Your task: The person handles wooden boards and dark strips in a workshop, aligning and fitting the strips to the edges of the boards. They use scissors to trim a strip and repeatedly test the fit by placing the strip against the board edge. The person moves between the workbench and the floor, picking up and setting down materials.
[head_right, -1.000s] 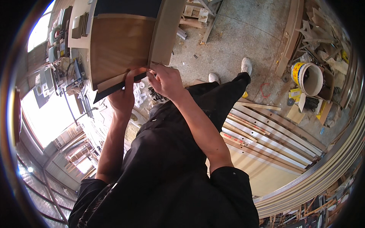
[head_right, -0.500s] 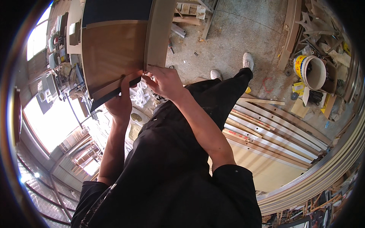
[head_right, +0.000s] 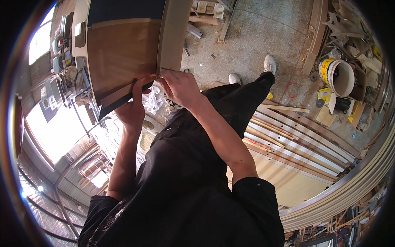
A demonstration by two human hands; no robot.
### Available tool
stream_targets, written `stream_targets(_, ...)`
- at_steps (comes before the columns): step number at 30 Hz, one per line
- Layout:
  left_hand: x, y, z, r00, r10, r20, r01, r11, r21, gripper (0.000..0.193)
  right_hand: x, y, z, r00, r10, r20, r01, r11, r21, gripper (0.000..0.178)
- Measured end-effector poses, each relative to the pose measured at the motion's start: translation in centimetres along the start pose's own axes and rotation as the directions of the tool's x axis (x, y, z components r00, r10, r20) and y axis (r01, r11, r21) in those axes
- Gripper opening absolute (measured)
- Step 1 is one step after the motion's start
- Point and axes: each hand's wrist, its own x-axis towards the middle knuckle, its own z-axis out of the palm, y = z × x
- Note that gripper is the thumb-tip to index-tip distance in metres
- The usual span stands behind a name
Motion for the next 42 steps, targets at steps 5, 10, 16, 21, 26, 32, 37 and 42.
stream_targets(5, -0.3, -1.1, -0.1, 0.998, 0.043, -0.035, -0.041, 0.998, 0.056, 0.014, 0.4, -0.9, -0.8, 0.996, 0.067, 0.062, -0.069, 0.997, 0.029, 0.025)
stream_targets(10, -0.1, 0.5, 0.0, 1.000, -0.001, -0.025, 0.001, 1.000, -0.003, 0.010, 0.7, -0.8, -1.2, 0.999, 0.010, 0.044, -0.010, 1.000, -0.001, 0.021)
stream_targets(16, -0.8, -1.8, 0.2, 0.988, 0.137, -0.065, -0.120, 0.970, 0.212, 0.008, 0.9, -1.6, -1.9, 0.980, 0.114, 0.162, -0.109, 0.993, -0.036, 0.019)
stream_targets(21, -0.5, -0.5, -0.1, 0.999, -0.039, 0.030, 0.032, 0.977, 0.210, 0.014, 0.8, -1.7, -1.9, 0.973, 0.140, 0.184, -0.128, 0.989, -0.074, 0.021)
stream_targets(26, -1.4, -2.0, 0.1, 1.000, 0.008, 0.004, -0.008, 0.978, 0.210, 0.007, 1.8, -3.9, -2.7, 0.928, 0.275, 0.250, -0.267, 0.961, -0.065, 0.021)
stream_targets(32, -0.4, -1.2, 0.7, 0.988, 0.121, -0.097, -0.110, 0.988, 0.111, 0.005, 2.7, -4.1, -3.8, 0.890, 0.313, 0.332, -0.239, 0.940, -0.245, 0.019)
stream_targets(37, -0.5, -1.1, 1.1, 0.989, 0.088, -0.118, -0.078, 0.993, 0.084, 0.013, 5.4, -6.4, -8.1, 0.846, 0.345, 0.405, -0.158, 0.890, -0.427, 0.019)
stream_targets(42, -1.2, -1.0, 1.5, 0.998, 0.017, -0.065, -0.011, 0.996, 0.093, 0.031, 12.2, -8.1, -13.3, 0.959, 0.218, 0.181, -0.123, 0.896, -0.426, 0.018)
